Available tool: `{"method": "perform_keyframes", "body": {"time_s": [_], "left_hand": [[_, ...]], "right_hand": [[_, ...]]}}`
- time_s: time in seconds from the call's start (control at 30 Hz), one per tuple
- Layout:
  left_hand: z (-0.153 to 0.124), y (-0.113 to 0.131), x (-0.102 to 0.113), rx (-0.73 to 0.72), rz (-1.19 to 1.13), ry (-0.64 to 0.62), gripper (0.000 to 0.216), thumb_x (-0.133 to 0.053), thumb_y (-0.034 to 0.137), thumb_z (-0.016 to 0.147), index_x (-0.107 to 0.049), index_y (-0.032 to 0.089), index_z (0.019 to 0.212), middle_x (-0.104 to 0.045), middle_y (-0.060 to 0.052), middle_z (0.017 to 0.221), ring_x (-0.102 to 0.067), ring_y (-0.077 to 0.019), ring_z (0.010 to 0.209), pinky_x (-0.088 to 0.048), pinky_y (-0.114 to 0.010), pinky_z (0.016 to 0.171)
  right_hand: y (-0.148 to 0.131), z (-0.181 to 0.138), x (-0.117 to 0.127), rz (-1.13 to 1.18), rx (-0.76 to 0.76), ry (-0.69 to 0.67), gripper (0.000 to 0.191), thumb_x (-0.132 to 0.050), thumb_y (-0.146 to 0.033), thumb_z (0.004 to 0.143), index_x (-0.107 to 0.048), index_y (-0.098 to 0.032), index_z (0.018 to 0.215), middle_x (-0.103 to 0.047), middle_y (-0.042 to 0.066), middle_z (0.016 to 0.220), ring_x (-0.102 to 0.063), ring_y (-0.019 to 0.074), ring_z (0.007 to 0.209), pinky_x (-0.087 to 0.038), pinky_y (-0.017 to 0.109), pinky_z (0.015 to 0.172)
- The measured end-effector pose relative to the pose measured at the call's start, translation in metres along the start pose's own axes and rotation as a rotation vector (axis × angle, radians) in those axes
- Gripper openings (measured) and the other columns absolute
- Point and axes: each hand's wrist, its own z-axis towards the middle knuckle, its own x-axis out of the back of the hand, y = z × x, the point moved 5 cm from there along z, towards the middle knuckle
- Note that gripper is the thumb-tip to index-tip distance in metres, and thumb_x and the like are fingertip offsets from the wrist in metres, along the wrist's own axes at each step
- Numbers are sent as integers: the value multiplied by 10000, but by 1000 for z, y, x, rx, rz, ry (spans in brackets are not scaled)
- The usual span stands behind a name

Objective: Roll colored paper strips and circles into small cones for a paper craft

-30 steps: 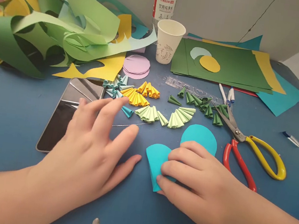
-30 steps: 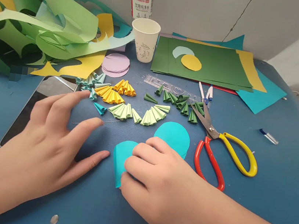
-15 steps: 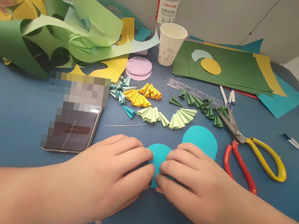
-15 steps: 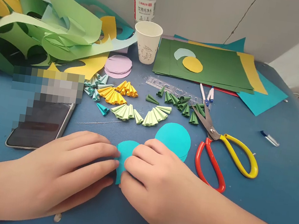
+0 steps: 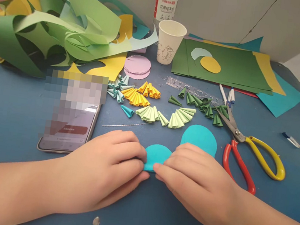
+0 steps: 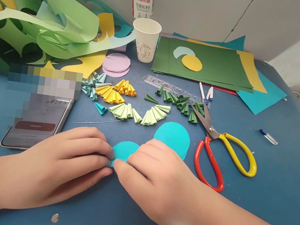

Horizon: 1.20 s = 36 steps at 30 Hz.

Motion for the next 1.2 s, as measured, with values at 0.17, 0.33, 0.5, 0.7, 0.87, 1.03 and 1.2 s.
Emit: {"method": "perform_keyframes", "body": {"time_s": [0.17, 0.33, 0.5, 0.7, 0.87, 1.03, 1.2], "left_hand": [[1, -3, 1, 67, -27, 25, 113, -686, 85, 976, -715, 184, 931, -760, -81, 995, -658, -178, 846, -599, -336, 810], [1, -4, 3, 100, 8, 67, 99, -686, 92, 967, -685, 187, 938, -737, -86, 1022, -665, -185, 874, -579, -343, 821], [0, -5, 2, 108, 23, 51, 187, -662, 102, 984, -572, 201, 853, -704, -45, 891, -611, -165, 772, -508, -323, 705], [-2, -7, -3, 105, 58, 31, 203, -653, 115, 993, -567, 205, 833, -673, -31, 818, -599, -170, 749, -482, -332, 693], [-2, -8, -5, 95, 80, 17, 189, -651, 121, 994, -589, 200, 833, -682, -36, 843, -582, -169, 744, -472, -344, 697], [0, -10, -6, 86, 92, -2, 199, -628, 144, 1011, -601, 200, 822, -675, -49, 846, -584, -176, 747, -472, -346, 697], [1, -9, -5, 90, 99, -21, 209, -631, 156, 1012, -611, 193, 807, -668, -57, 838, -584, -181, 746, -475, -349, 697]], "right_hand": [[2, -2, -2, -65, 3, -1, 223, -533, -145, 1129, -739, -205, 1068, -710, 57, 910, -580, 175, 789, -437, 339, 777], [3, 0, -5, -89, -11, -32, 210, -555, -127, 1114, -752, -191, 1074, -710, 77, 933, -580, 191, 846, -460, 335, 807], [3, 1, -6, -134, 9, -17, 206, -564, -118, 1100, -762, -172, 1115, -737, 133, 1084, -617, 233, 1024, -532, 378, 913], [4, 0, -6, -205, 21, -11, 223, -585, -71, 1060, -779, -147, 1139, -748, 180, 1219, -628, 273, 1142, -579, 435, 980], [4, 2, -10, -228, 47, -1, 238, -564, -71, 1071, -783, -120, 1151, -764, 179, 1179, -656, 272, 1110, -577, 420, 938], [5, 3, -12, -255, 49, -4, 247, -557, -73, 1073, -779, -107, 1176, -763, 192, 1207, -662, 278, 1117, -574, 430, 943], [5, 2, -12, -254, 45, -15, 260, -550, -82, 1081, -770, -90, 1219, -764, 192, 1211, -667, 281, 1110, -577, 432, 933]]}}
